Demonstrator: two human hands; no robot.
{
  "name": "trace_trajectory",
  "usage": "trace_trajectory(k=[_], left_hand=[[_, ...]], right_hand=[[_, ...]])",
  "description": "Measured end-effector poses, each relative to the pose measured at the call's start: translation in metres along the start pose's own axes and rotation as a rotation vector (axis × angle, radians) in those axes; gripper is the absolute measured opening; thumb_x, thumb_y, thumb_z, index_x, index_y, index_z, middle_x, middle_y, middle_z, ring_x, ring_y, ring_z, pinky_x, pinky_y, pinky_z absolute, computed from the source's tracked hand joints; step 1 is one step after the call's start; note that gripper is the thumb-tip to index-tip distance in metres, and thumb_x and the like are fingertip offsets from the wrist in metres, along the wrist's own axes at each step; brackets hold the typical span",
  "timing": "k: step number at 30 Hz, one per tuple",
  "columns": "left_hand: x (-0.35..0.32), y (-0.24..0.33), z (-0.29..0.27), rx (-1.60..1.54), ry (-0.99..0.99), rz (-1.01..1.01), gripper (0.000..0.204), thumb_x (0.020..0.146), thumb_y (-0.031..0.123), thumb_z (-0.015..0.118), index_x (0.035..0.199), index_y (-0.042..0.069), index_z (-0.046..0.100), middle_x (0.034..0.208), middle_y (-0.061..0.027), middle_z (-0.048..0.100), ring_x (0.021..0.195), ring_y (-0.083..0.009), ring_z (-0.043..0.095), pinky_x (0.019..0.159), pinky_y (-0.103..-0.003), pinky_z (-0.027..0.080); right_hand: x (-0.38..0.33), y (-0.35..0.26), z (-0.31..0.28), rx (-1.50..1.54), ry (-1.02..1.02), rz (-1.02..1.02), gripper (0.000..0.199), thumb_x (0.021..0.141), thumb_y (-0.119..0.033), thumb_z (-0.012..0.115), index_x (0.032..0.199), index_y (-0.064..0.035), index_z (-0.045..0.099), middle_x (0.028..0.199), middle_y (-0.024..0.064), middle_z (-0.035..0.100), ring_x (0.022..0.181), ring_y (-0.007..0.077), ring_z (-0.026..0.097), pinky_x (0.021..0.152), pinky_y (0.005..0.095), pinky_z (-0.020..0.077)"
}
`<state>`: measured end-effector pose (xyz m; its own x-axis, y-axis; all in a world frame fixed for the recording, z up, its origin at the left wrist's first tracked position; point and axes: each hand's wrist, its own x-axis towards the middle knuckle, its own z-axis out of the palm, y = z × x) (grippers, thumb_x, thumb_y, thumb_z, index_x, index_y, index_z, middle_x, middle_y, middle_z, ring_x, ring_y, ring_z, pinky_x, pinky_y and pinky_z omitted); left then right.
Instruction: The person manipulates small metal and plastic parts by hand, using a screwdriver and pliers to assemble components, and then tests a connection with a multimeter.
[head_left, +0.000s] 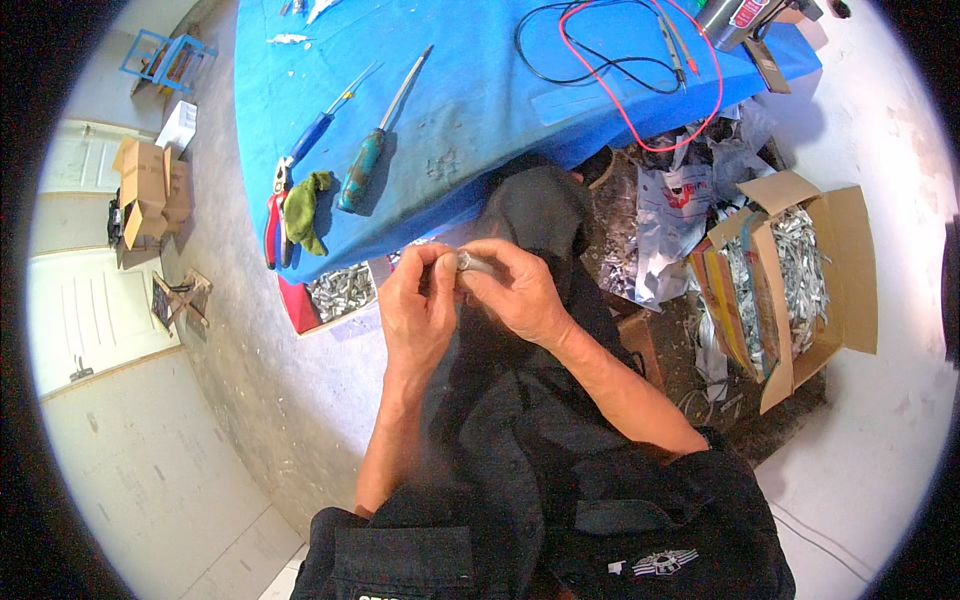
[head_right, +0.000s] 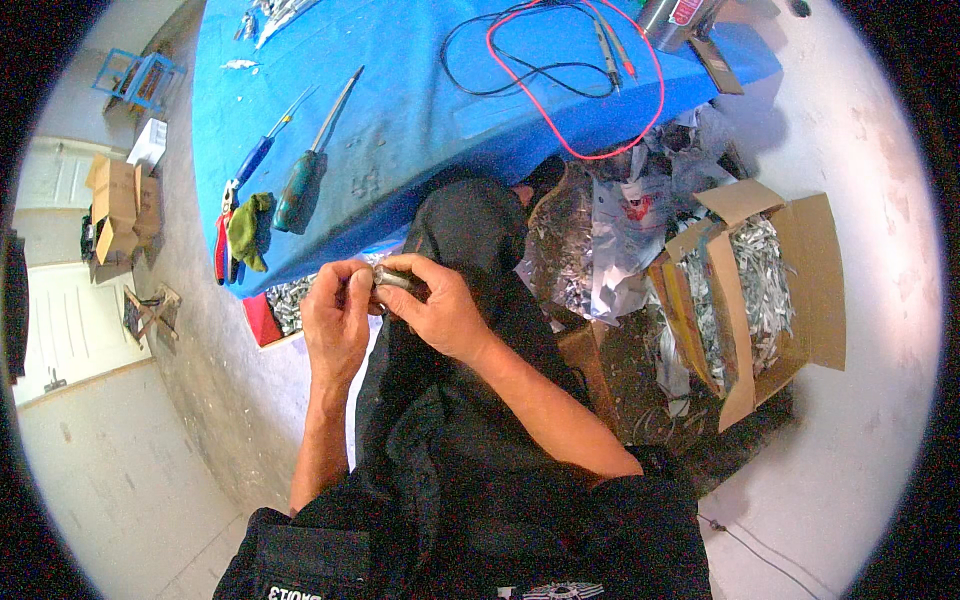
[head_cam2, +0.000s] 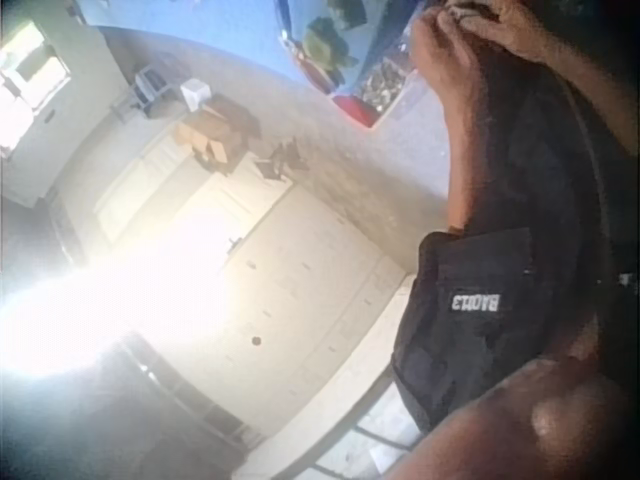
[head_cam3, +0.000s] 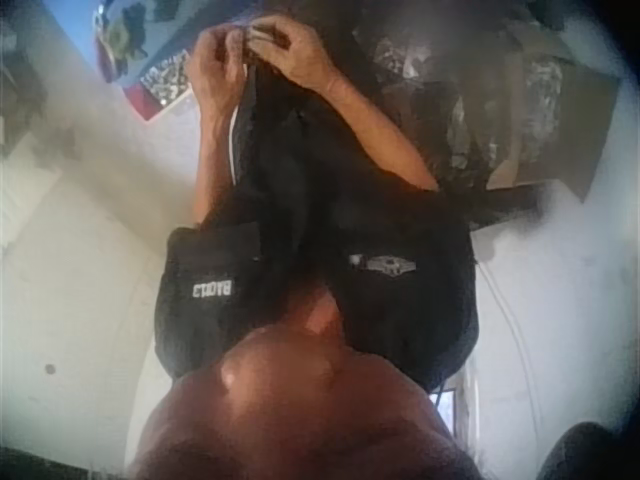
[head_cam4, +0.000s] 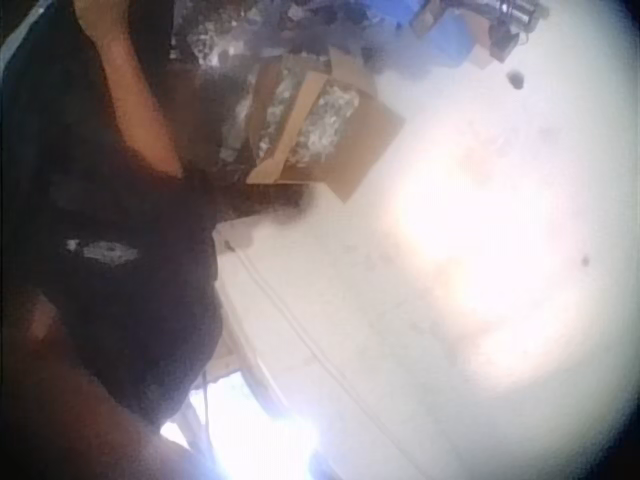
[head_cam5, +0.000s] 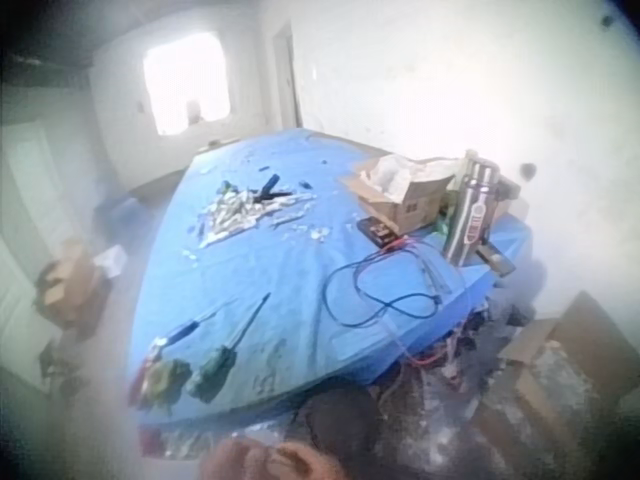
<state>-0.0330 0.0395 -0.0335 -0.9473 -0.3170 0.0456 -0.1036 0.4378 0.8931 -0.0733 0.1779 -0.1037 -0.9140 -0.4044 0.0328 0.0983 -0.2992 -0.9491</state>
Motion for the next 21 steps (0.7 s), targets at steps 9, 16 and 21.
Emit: trace_trajectory(k=[9, 16, 21], left_hand=[[-0.002, -0.016, -0.003, -0.347, -0.042, -0.225, 0.018, 0.109, 0.017, 0.061, 0.1, 0.002, 0.063, 0.076, 0.0, 0.064, 0.059, -0.0055, 0.055, 0.054, -0.022, 0.045], [0.0, -0.016, -0.004, -0.501, -0.073, -0.334, 0.019, 0.108, 0.021, 0.063, 0.101, 0.003, 0.064, 0.076, 0.001, 0.063, 0.059, -0.0044, 0.052, 0.052, -0.021, 0.043], [-0.003, -0.016, -0.003, -0.209, 0.069, -0.17, 0.015, 0.101, 0.014, 0.071, 0.105, -0.001, 0.067, 0.09, -0.0035, 0.068, 0.072, -0.0093, 0.063, 0.057, -0.022, 0.049]], right_hand=[[0.0, -0.016, -0.005, 0.026, -0.097, 0.243, 0.032, 0.102, -0.021, 0.071, 0.128, -0.001, 0.07, 0.091, 0.0005, 0.072, 0.073, 0.0046, 0.063, 0.06, 0.0224, 0.0519], [0.002, -0.022, -0.009, 0.026, -0.168, 0.235, 0.034, 0.108, -0.027, 0.062, 0.129, -0.0014, 0.069, 0.089, -0.0003, 0.07, 0.075, 0.0066, 0.065, 0.059, 0.0234, 0.0532], [0.003, -0.023, -0.008, 0.095, -0.153, 0.262, 0.034, 0.109, -0.025, 0.059, 0.132, -0.0011, 0.066, 0.093, 0.0009, 0.07, 0.077, 0.0072, 0.065, 0.059, 0.0239, 0.054]])
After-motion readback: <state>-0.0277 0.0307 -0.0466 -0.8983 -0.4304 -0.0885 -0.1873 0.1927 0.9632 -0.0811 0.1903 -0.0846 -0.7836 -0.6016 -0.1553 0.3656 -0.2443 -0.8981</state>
